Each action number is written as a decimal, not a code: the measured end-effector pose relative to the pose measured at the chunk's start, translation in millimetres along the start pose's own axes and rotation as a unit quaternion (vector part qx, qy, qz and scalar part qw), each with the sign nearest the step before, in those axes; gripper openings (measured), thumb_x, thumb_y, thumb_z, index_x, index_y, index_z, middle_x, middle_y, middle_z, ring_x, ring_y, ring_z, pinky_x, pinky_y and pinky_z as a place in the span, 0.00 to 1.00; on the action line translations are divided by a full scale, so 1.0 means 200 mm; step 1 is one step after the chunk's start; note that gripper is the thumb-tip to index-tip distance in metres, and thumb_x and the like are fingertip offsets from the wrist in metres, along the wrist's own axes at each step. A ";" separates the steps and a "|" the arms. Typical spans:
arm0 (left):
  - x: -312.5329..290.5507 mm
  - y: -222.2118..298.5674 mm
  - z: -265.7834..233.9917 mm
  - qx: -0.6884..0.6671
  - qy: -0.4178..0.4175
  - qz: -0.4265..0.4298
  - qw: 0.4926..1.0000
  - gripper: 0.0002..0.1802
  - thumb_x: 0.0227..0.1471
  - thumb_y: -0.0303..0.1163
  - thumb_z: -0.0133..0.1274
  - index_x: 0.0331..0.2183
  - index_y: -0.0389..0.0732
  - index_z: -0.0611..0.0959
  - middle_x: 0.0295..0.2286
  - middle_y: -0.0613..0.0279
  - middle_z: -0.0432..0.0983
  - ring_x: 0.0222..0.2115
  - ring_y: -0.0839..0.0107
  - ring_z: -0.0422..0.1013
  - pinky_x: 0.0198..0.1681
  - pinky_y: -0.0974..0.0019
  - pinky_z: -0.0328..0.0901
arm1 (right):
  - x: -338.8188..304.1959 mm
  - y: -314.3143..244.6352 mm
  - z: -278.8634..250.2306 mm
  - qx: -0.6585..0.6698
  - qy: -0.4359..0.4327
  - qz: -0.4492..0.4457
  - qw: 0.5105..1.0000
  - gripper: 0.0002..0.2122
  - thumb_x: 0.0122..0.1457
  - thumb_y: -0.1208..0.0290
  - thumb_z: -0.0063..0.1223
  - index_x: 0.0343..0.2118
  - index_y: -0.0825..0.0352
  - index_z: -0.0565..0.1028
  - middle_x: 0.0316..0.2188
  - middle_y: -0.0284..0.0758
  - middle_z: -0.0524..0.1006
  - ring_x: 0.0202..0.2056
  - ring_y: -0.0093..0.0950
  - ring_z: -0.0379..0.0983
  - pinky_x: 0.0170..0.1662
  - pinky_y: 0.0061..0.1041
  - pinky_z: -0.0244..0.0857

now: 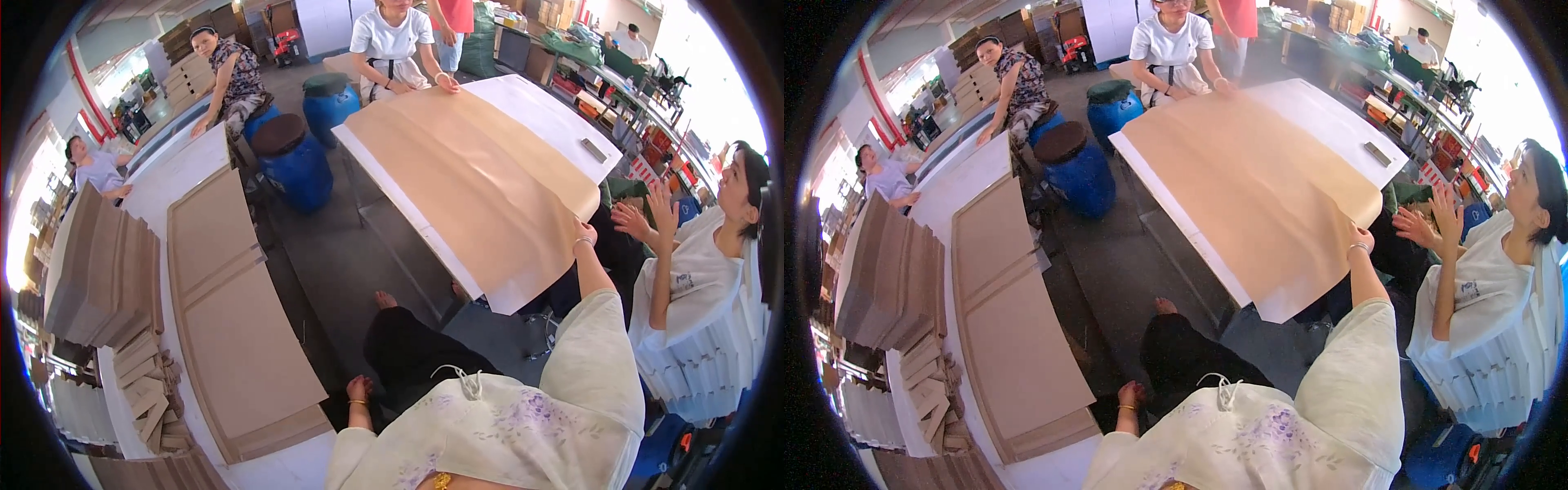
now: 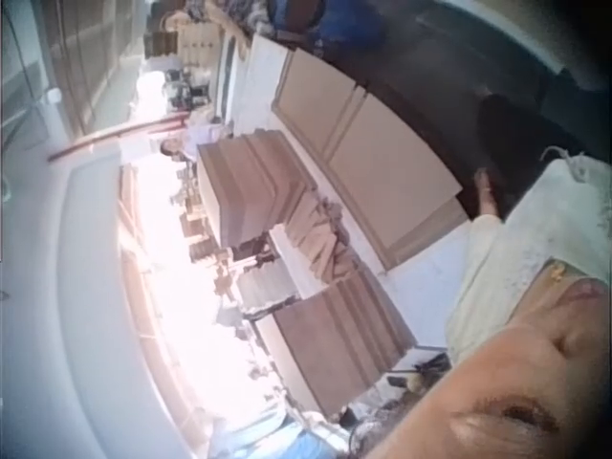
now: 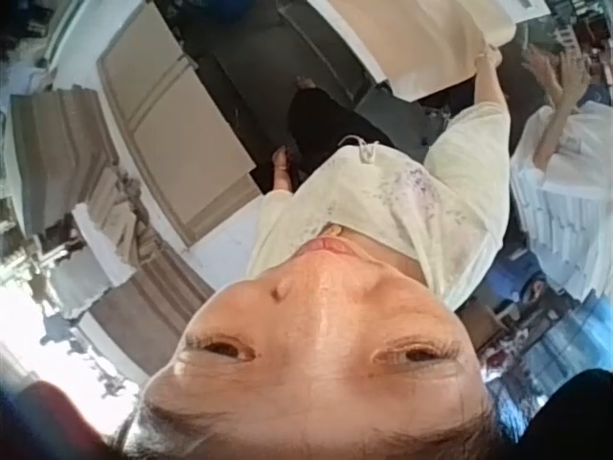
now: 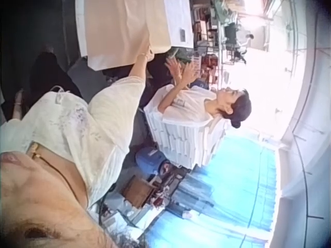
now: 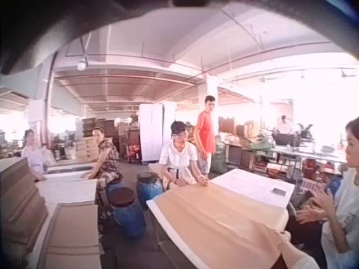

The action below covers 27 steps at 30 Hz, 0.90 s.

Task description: Workers in a factory setting collaborate to cover cardboard sheets with paper.

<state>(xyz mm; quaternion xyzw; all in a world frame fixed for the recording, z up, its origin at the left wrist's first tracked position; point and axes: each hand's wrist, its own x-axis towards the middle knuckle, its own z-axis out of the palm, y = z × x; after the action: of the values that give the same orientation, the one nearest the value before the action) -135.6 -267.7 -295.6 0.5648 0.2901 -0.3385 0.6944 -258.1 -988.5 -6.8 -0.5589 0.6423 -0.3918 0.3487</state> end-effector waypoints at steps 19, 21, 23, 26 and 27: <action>-0.06 0.03 -0.01 0.051 0.043 0.017 0.998 0.14 0.50 0.35 0.48 0.39 0.41 0.73 0.27 0.60 0.73 0.26 0.63 0.72 0.23 0.63 0.67 | -0.04 0.01 -0.09 -0.108 0.142 -0.049 0.983 0.20 0.42 0.63 0.60 0.37 0.65 0.67 0.35 0.38 0.71 0.37 0.34 0.69 0.40 0.31 0.64; -0.09 0.05 0.00 0.062 0.037 -0.007 0.997 0.13 0.50 0.35 0.48 0.39 0.41 0.73 0.28 0.59 0.74 0.26 0.63 0.72 0.23 0.62 0.67 | -0.03 0.05 -0.10 -0.147 0.125 -0.045 0.980 0.20 0.43 0.61 0.59 0.39 0.62 0.66 0.40 0.37 0.69 0.40 0.35 0.69 0.42 0.33 0.64; -0.11 0.05 0.00 0.075 0.036 0.005 0.997 0.13 0.50 0.35 0.48 0.39 0.42 0.74 0.29 0.59 0.74 0.25 0.63 0.72 0.23 0.62 0.67 | -0.02 0.07 -0.10 -0.177 0.118 -0.040 0.976 0.20 0.44 0.61 0.58 0.39 0.61 0.66 0.41 0.37 0.69 0.41 0.35 0.69 0.42 0.34 0.63; -0.11 0.03 -0.05 0.102 0.042 0.022 0.994 0.13 0.50 0.35 0.48 0.38 0.42 0.74 0.30 0.58 0.74 0.24 0.63 0.72 0.22 0.63 0.67 | -0.03 0.07 -0.08 -0.222 0.110 -0.039 0.968 0.19 0.44 0.61 0.58 0.39 0.61 0.67 0.40 0.36 0.69 0.41 0.33 0.69 0.42 0.34 0.64; -0.11 0.03 -0.04 0.121 0.045 0.027 0.991 0.13 0.50 0.35 0.49 0.38 0.42 0.74 0.30 0.58 0.75 0.24 0.63 0.73 0.22 0.63 0.67 | -0.03 0.08 -0.08 -0.239 0.115 -0.042 0.963 0.19 0.43 0.62 0.59 0.38 0.61 0.67 0.38 0.35 0.70 0.39 0.31 0.70 0.41 0.33 0.65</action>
<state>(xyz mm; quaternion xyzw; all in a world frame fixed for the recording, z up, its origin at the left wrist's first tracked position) -143.6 -255.2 -276.9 0.6665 0.2628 -0.3268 0.6163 -278.3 -978.9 -12.9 -0.6037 0.7287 -0.3030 0.1127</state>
